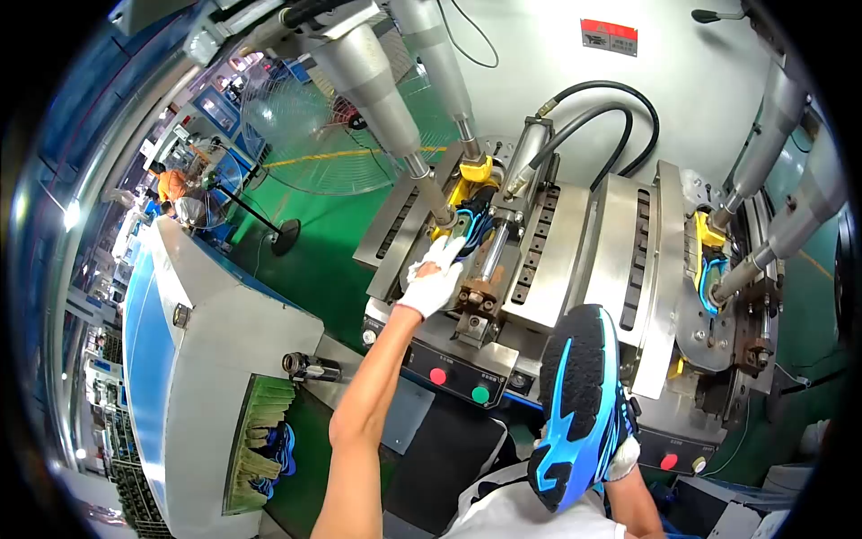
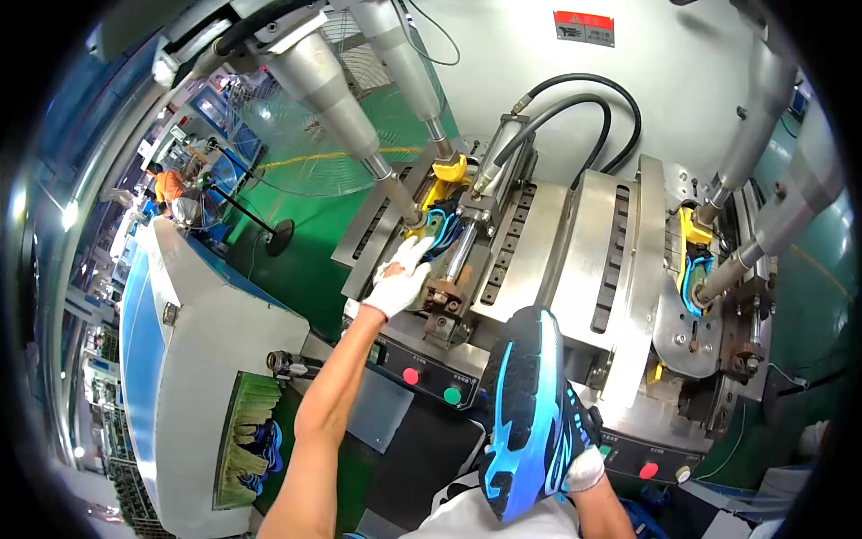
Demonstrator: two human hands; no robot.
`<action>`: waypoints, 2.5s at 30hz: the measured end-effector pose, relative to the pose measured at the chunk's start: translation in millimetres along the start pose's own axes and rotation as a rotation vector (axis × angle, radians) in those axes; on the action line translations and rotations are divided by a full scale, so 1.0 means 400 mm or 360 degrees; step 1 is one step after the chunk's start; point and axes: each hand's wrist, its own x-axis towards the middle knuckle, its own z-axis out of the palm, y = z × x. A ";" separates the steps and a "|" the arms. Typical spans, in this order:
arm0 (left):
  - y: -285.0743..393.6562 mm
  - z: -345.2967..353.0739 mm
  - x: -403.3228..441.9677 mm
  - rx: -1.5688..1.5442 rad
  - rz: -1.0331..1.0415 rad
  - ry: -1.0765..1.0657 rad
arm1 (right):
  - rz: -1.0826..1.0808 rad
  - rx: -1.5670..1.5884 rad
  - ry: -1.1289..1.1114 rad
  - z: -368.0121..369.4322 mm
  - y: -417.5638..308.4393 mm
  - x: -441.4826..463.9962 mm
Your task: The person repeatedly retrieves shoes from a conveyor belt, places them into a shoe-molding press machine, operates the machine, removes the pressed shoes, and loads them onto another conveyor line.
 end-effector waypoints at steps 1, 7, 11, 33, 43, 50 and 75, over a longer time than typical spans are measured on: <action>-0.014 0.020 0.037 0.0016 -0.0008 -0.0025 | -0.0073 -0.0037 0.0066 -0.012 0.005 -0.005; -0.094 0.183 0.237 0.0273 0.0042 0.0372 | -0.0433 -0.0244 0.0442 -0.049 0.034 -0.049; -0.146 0.259 0.379 0.0302 -0.0192 0.0040 | -0.0551 -0.0407 0.0601 -0.059 0.033 -0.069; 0.000 -0.044 -0.947 -0.0269 -0.1425 0.0876 | -0.0642 -0.1691 0.0830 0.403 -0.109 1.105; 0.194 0.311 -1.280 0.0021 -0.2596 0.0444 | -0.0343 -0.2766 0.0855 0.232 -0.314 1.384; 0.193 0.413 -1.299 0.0062 -0.2400 0.0824 | -0.0392 -0.4064 0.1138 0.218 -0.191 1.403; 0.134 0.288 -1.852 0.0026 -0.2415 0.1082 | -0.0564 -0.5250 -0.0106 -0.130 0.412 0.505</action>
